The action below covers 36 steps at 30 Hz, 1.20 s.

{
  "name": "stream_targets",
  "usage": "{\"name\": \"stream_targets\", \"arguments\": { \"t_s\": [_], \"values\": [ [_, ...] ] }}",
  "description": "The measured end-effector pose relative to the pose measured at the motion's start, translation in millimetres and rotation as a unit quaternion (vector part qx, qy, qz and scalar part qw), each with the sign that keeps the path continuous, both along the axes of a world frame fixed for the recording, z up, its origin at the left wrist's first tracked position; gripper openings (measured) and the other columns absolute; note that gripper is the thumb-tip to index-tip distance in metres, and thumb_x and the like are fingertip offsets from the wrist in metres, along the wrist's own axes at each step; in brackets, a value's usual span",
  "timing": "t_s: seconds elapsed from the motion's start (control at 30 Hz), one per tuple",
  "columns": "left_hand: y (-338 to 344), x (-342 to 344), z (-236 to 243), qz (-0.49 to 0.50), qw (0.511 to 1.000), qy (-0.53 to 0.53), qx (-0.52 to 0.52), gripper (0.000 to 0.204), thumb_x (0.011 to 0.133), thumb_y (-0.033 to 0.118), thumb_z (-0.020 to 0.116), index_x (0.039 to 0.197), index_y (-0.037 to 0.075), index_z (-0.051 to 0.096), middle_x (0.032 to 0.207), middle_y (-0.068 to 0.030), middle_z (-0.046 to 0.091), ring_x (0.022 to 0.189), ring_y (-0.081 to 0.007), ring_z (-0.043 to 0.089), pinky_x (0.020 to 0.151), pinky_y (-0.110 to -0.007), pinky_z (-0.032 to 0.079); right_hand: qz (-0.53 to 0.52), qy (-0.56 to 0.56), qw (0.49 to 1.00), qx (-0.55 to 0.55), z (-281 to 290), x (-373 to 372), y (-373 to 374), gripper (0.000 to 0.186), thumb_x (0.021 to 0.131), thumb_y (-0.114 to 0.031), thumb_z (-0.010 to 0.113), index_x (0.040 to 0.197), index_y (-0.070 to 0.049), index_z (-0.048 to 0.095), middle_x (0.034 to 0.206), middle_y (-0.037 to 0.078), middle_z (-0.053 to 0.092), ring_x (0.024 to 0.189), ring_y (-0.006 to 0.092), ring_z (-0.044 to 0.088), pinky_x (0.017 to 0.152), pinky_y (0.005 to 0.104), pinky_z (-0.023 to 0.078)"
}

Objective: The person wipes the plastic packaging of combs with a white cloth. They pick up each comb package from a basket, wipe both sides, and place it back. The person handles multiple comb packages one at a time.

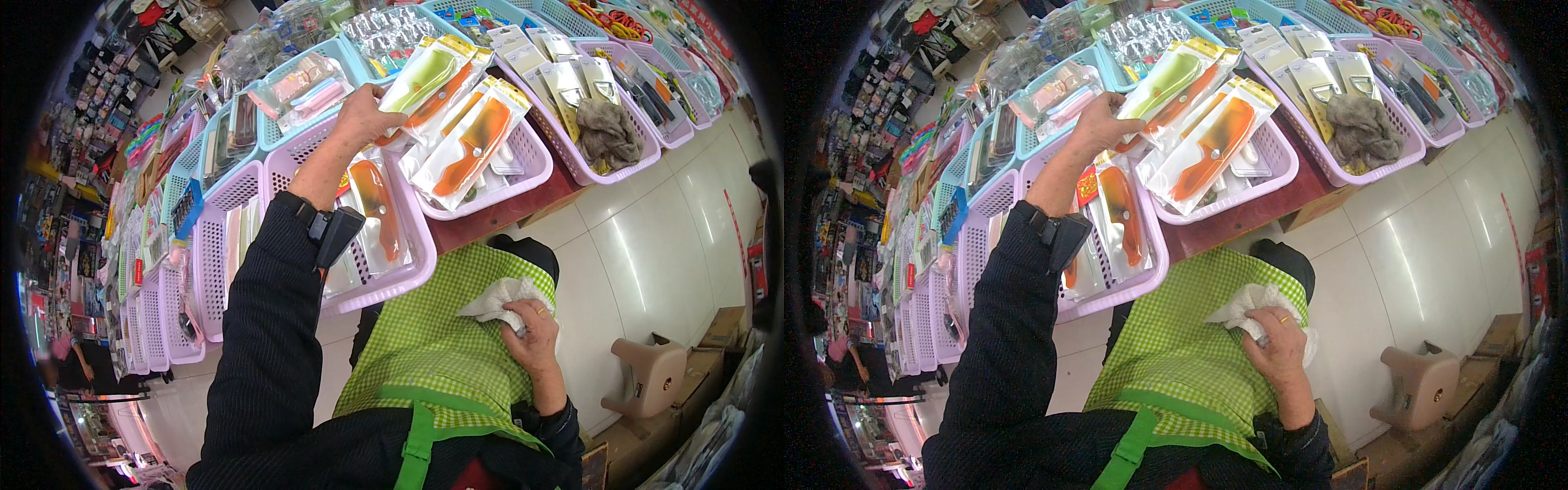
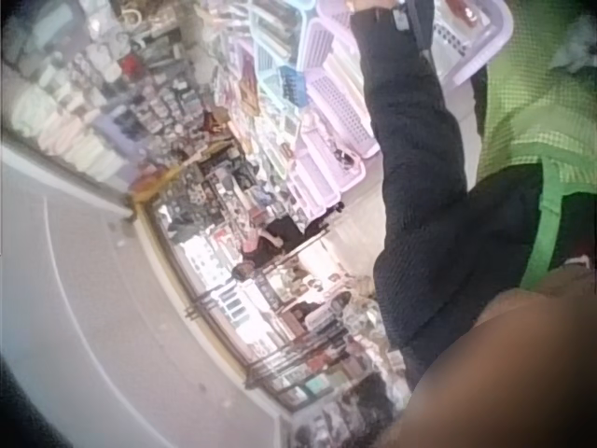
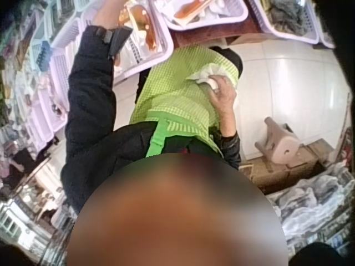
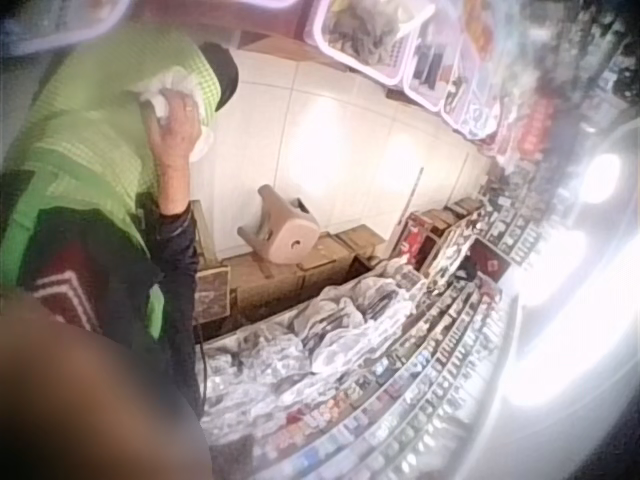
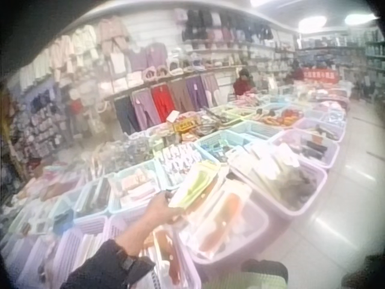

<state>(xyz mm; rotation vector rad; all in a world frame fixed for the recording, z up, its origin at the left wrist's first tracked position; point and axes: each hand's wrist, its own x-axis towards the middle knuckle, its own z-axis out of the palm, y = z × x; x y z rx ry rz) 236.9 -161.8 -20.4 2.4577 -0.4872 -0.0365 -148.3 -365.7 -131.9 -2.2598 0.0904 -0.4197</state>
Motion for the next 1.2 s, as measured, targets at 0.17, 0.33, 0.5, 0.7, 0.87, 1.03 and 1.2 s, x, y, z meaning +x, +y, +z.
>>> {"name": "stream_targets", "arguments": {
  "t_s": [0.17, 0.33, 0.5, 0.7, 0.87, 1.03, 1.2],
  "values": [
    [-6.5, -9.2, -5.5, -0.004, 0.993, 0.071, -0.098, 0.090, 0.062, 0.037, 0.089, 0.129, -0.010, 0.052, 0.114, -0.0231, 0.064, 0.096, -0.0264, 0.067, 0.076, -0.034, 0.056, 0.000, 0.004, 1.000, -0.002, 0.5, 0.3, 0.6, 0.034, 0.065, -0.008, 0.073, 0.098, -0.009, 0.067, 0.094, 0.010, 0.066, 0.088, 0.0294, 0.065, 0.076, 0.0374, 0.053],
    [-15.4, -12.0, -8.9, 0.081, 0.971, 0.115, -0.191, 0.083, 0.066, 0.029, 0.087, 0.130, -0.010, 0.051, 0.109, -0.0241, 0.066, 0.088, -0.0267, 0.070, 0.069, -0.034, 0.058, 0.000, 0.004, 1.000, -0.001, 0.8, 0.1, 0.8, 0.033, 0.065, -0.008, 0.073, 0.098, -0.009, 0.067, 0.094, 0.010, 0.066, 0.089, 0.0297, 0.065, 0.077, 0.0374, 0.053],
    [-13.9, -13.5, -15.3, 0.032, 0.986, 0.068, -0.152, 0.070, 0.068, 0.024, 0.084, 0.126, -0.006, 0.057, 0.099, -0.0204, 0.069, 0.075, -0.0229, 0.070, 0.055, -0.035, 0.058, 0.005, -0.002, 1.000, 0.004, 0.4, 0.0, -0.3, 0.033, 0.066, -0.007, 0.072, 0.098, -0.009, 0.068, 0.094, 0.010, 0.066, 0.088, 0.0294, 0.065, 0.077, 0.0369, 0.053],
    [-18.8, -12.2, -14.2, 0.029, 0.993, 0.060, -0.098, 0.048, 0.069, 0.017, 0.078, 0.111, -0.004, 0.067, 0.092, -0.0187, 0.071, 0.080, -0.0234, 0.070, 0.070, -0.036, 0.057, 0.005, -0.009, 1.000, 0.018, 0.4, -0.5, -0.8, 0.033, 0.066, -0.006, 0.071, 0.098, -0.008, 0.068, 0.093, 0.010, 0.066, 0.087, 0.0289, 0.065, 0.075, 0.0360, 0.053],
    [-20.5, -37.5, 9.3, 0.018, 0.986, 0.073, -0.147, 0.065, 0.077, 0.021, 0.077, 0.129, -0.009, 0.052, 0.104, -0.0158, 0.067, 0.083, -0.0212, 0.068, 0.063, -0.033, 0.055, 0.002, -0.006, 1.000, 0.017, 0.8, -1.1, -0.8, 0.033, 0.066, -0.006, 0.071, 0.098, -0.008, 0.068, 0.092, 0.010, 0.066, 0.086, 0.0296, 0.065, 0.074, 0.0361, 0.053],
    [-21.7, -99.1, 46.4, -0.028, 0.930, 0.144, -0.337, 0.062, 0.087, 0.020, 0.070, 0.136, -0.007, 0.044, 0.117, -0.0153, 0.063, 0.096, -0.0193, 0.064, 0.079, -0.029, 0.051, 0.007, -0.026, 0.999, 0.025, 2.2, -0.7, -1.7, 0.030, 0.068, -0.006, 0.070, 0.098, -0.008, 0.068, 0.092, 0.011, 0.066, 0.085, 0.0299, 0.065, 0.074, 0.0357, 0.052],
    [-10.9, -196.6, 64.6, -0.109, 0.875, 0.261, -0.392, 0.058, 0.089, 0.016, 0.069, 0.135, -0.009, 0.045, 0.123, -0.0137, 0.060, 0.106, -0.0178, 0.060, 0.092, -0.031, 0.048, 0.017, -0.023, 0.999, 0.045, 0.1, -4.8, -7.0, 0.029, 0.070, -0.005, 0.070, 0.099, -0.006, 0.068, 0.093, 0.012, 0.066, 0.085, 0.0295, 0.065, 0.075, 0.0350, 0.052]
  ]
}}
